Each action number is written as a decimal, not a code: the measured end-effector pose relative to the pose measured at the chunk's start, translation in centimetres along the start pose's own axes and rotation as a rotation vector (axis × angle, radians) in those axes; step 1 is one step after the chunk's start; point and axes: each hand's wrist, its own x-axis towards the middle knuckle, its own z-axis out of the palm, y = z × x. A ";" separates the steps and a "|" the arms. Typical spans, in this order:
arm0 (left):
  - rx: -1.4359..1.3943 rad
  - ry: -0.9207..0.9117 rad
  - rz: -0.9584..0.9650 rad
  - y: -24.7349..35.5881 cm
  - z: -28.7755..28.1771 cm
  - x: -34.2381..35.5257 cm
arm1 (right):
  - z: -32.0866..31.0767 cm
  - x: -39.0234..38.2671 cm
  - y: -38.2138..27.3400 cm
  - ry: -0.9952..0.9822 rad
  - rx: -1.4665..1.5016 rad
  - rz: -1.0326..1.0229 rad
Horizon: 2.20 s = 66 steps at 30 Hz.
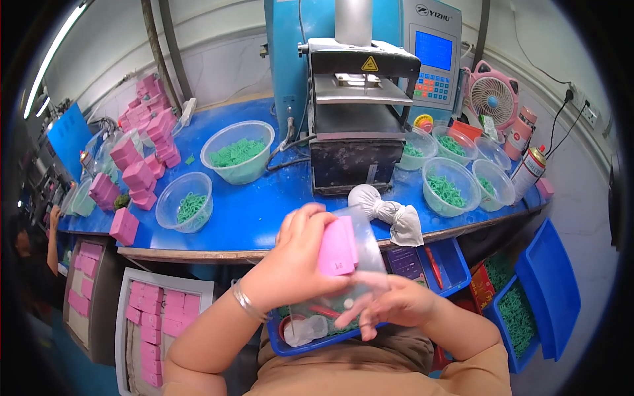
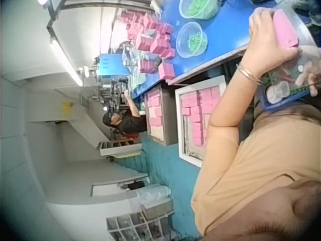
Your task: Preparing silicone molds with plastic inserts and operating a wax injection machine.
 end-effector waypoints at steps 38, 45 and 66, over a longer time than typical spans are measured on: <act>-0.045 0.317 -0.069 -0.3 2.1 -8.8 | 0.8 -1.8 8.0 -0.145 0.243 0.026; 0.404 0.411 -0.174 -4.4 1.6 -3.1 | 2.8 -3.5 -3.8 -0.118 0.210 -0.282; 0.077 0.392 -0.239 -5.5 1.1 -7.9 | -3.2 3.9 -12.7 0.591 -0.040 -0.795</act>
